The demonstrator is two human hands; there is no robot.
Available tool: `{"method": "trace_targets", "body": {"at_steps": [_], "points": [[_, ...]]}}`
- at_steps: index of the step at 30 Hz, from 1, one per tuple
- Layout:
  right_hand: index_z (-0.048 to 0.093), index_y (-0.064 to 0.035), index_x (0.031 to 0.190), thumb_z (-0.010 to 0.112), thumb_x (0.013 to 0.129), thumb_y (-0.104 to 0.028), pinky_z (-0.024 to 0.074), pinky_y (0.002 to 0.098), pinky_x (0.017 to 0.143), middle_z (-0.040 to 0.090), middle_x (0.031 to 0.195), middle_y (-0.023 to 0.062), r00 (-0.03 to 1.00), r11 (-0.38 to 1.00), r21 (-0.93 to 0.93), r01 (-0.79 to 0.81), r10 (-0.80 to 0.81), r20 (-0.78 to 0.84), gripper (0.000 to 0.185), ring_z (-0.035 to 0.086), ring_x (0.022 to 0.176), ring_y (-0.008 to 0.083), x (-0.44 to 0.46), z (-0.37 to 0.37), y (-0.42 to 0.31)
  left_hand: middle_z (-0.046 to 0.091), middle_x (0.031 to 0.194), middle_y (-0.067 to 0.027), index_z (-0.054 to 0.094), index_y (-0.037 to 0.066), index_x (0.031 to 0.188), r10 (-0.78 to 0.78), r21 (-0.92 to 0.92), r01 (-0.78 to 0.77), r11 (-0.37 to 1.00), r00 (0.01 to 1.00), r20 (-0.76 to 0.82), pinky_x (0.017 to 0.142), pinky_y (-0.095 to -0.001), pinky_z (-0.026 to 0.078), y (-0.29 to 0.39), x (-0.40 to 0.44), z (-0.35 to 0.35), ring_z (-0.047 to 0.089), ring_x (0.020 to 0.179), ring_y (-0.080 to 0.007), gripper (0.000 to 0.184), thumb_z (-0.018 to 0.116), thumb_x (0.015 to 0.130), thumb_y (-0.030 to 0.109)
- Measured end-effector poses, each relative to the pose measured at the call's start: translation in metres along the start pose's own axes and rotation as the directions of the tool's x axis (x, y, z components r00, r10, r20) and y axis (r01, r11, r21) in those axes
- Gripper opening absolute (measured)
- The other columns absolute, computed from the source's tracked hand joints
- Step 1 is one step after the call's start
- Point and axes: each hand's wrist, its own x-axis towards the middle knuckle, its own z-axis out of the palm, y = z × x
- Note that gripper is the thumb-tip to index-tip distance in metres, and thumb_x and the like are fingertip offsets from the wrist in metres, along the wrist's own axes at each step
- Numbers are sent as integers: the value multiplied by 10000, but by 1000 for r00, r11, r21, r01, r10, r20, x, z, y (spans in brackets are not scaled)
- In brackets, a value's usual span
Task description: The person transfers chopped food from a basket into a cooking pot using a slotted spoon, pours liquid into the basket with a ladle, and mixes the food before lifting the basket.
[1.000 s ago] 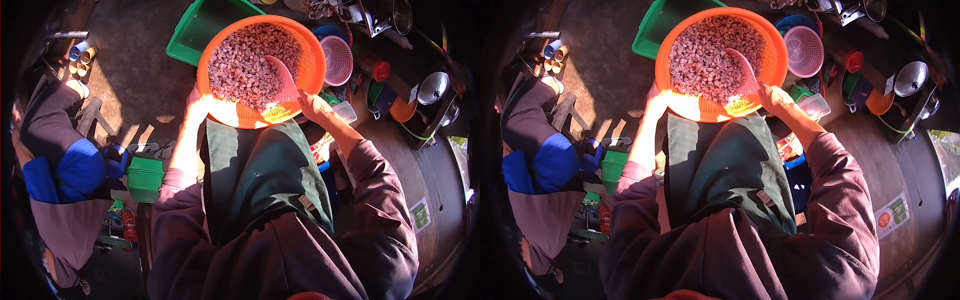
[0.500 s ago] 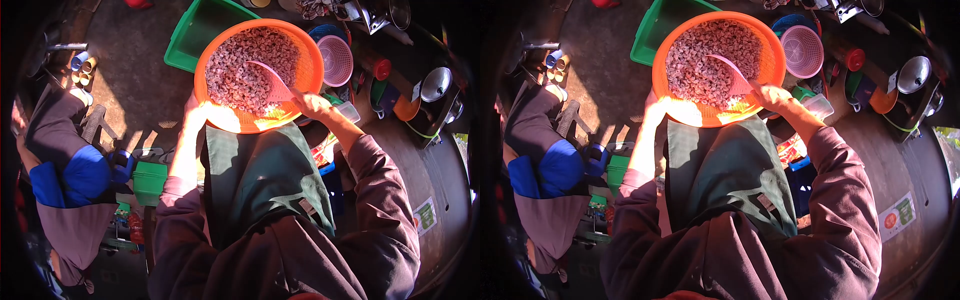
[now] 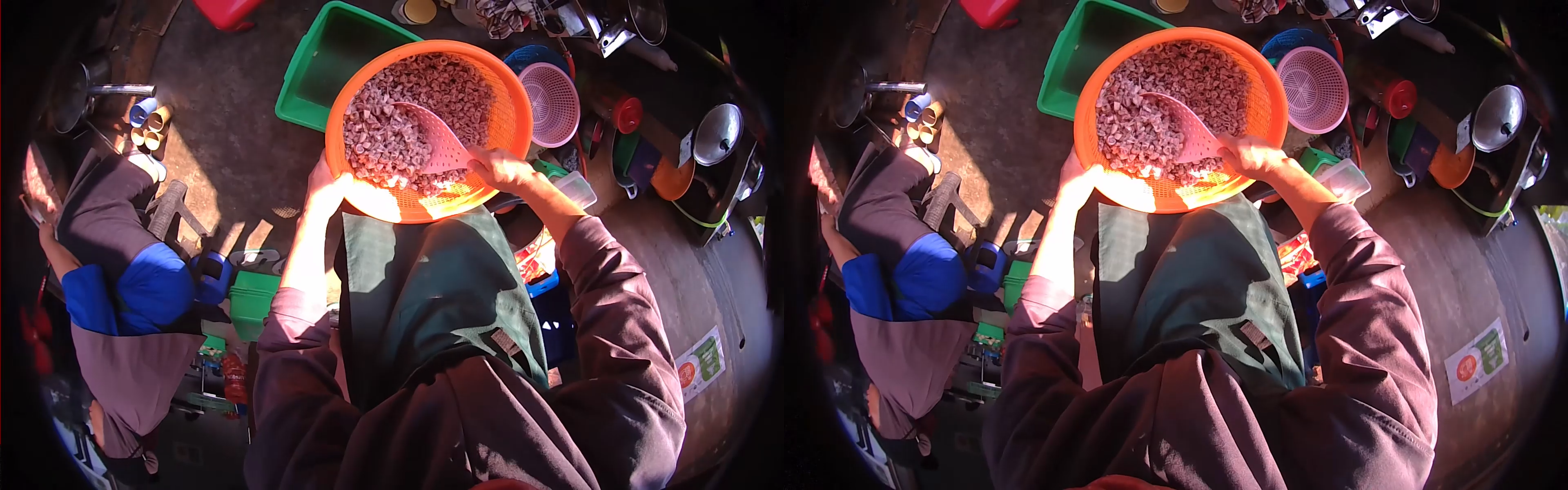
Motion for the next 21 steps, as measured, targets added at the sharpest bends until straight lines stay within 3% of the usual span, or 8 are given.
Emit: {"method": "trace_targets", "body": {"at_steps": [2,3,9,12,16,18,21], "points": [[520,-86,1025,496,904,-249,468,494,679,628,799,206,996,994,-83,-74,78,38,205,606,786,412,8,0,-13,564,1209,-109,420,27,1315,-13,16,14,1000,1000,-12,955,-300,408,-4,1,3,529,1123,-192,612,560,719,29],[522,-85,1024,497,903,-255,466,493,682,626,799,207,996,996,-54,-77,79,38,210,604,788,414,6,0,-10,601,1124,-162,455,35,1262,58,43,-55,998,997,-54,913,-339,444,-6,2,4,575,1075,-245,547,576,729,71],[530,-61,992,509,898,-269,465,462,689,616,808,214,999,997,54,-52,52,1,229,598,810,413,-21,0,4,598,1143,-152,450,40,1273,13,101,-7,995,998,-59,926,-335,438,-5,1,-2,569,1093,-242,562,582,727,66],[531,-53,989,513,901,-269,466,453,676,615,795,212,992,989,74,-125,124,23,234,601,796,409,-41,-9,7,595,1160,-148,447,45,1282,25,13,-25,1000,998,-64,935,-336,435,-16,4,-1,564,1106,-242,572,577,725,53],[494,-33,906,534,896,-245,454,444,621,595,744,217,983,971,155,-180,183,-9,215,590,723,414,-62,-24,-9,592,1169,-150,447,49,1290,52,-46,-54,997,998,-43,937,-335,436,-26,10,-2,563,1111,-241,582,574,722,40],[465,-34,858,546,897,-219,436,446,560,549,657,214,990,991,124,-46,62,-128,205,571,648,416,-71,-18,-5,592,1167,-149,446,50,1293,60,-24,-61,998,997,-50,936,-333,438,-28,9,-2,564,1107,-240,585,573,722,37],[451,-41,848,561,895,-189,432,446,543,543,642,214,981,966,229,-119,150,-121,189,563,635,418,-83,-10,-9,584,1156,-118,435,25,1291,3,-19,-4,1000,999,-36,909,-306,447,-30,11,-6,564,1067,-210,574,546,728,-8]]}}
